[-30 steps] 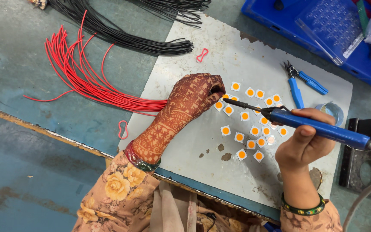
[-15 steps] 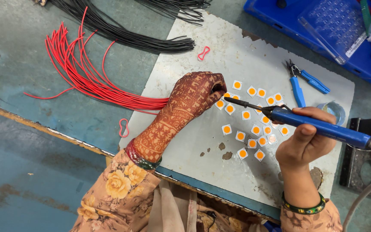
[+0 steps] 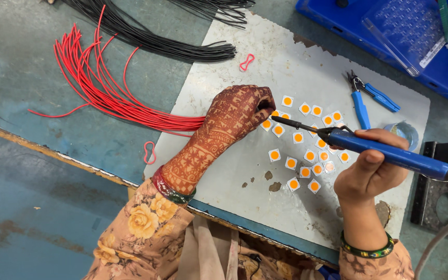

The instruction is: The person solders thin red and black wires onto small orange LED modules laid out on the work mat. They hold each module steady with one hand while applying a blue soldering iron to the contact point with the other, then move to the next module, working through the array one at a time.

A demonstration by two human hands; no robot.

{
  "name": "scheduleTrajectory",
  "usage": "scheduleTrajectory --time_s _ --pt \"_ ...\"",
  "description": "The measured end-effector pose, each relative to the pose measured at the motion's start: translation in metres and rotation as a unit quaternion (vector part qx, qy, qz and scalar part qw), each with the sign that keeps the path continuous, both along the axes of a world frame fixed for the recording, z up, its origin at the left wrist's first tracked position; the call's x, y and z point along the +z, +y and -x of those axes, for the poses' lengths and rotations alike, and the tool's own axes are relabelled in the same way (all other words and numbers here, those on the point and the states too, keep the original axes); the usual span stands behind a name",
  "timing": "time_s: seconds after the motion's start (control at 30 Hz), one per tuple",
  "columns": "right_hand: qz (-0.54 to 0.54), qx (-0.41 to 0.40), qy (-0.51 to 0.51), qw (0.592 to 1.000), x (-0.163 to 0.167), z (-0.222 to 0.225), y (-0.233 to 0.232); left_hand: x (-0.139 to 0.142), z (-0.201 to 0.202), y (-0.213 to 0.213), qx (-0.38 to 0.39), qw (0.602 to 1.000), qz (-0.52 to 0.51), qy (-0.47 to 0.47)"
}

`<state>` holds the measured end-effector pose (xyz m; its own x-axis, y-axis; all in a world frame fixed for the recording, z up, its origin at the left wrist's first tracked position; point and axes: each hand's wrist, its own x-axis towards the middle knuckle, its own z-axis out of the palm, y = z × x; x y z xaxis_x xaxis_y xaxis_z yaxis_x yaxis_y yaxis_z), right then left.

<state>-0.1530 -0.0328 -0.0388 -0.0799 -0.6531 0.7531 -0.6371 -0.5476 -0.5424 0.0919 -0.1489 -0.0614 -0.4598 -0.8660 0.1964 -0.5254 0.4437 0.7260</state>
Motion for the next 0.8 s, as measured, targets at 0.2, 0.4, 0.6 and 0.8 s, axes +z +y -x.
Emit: scheduleTrajectory --time_s 0.2,0.4,0.6,0.8 --pt "0.001 -0.01 0.005 1.0 0.0029 -0.0022 -0.0002 -0.0003 0.0003 -0.0005 0.009 1.0 -0.017 -0.002" --pt "-0.006 0.004 -0.001 1.0 0.0019 -0.0016 0.0001 -0.0021 0.0011 0.0 0.006 1.0 -0.008 0.001" --pt "0.004 -0.012 0.011 1.0 -0.0016 0.0017 -0.0006 -0.0035 0.0033 -0.0001 0.006 1.0 -0.016 -0.004" --pt "0.011 -0.017 0.02 1.0 -0.0053 0.0041 0.0 -0.0082 0.0005 -0.0017 0.043 0.998 0.047 0.002"
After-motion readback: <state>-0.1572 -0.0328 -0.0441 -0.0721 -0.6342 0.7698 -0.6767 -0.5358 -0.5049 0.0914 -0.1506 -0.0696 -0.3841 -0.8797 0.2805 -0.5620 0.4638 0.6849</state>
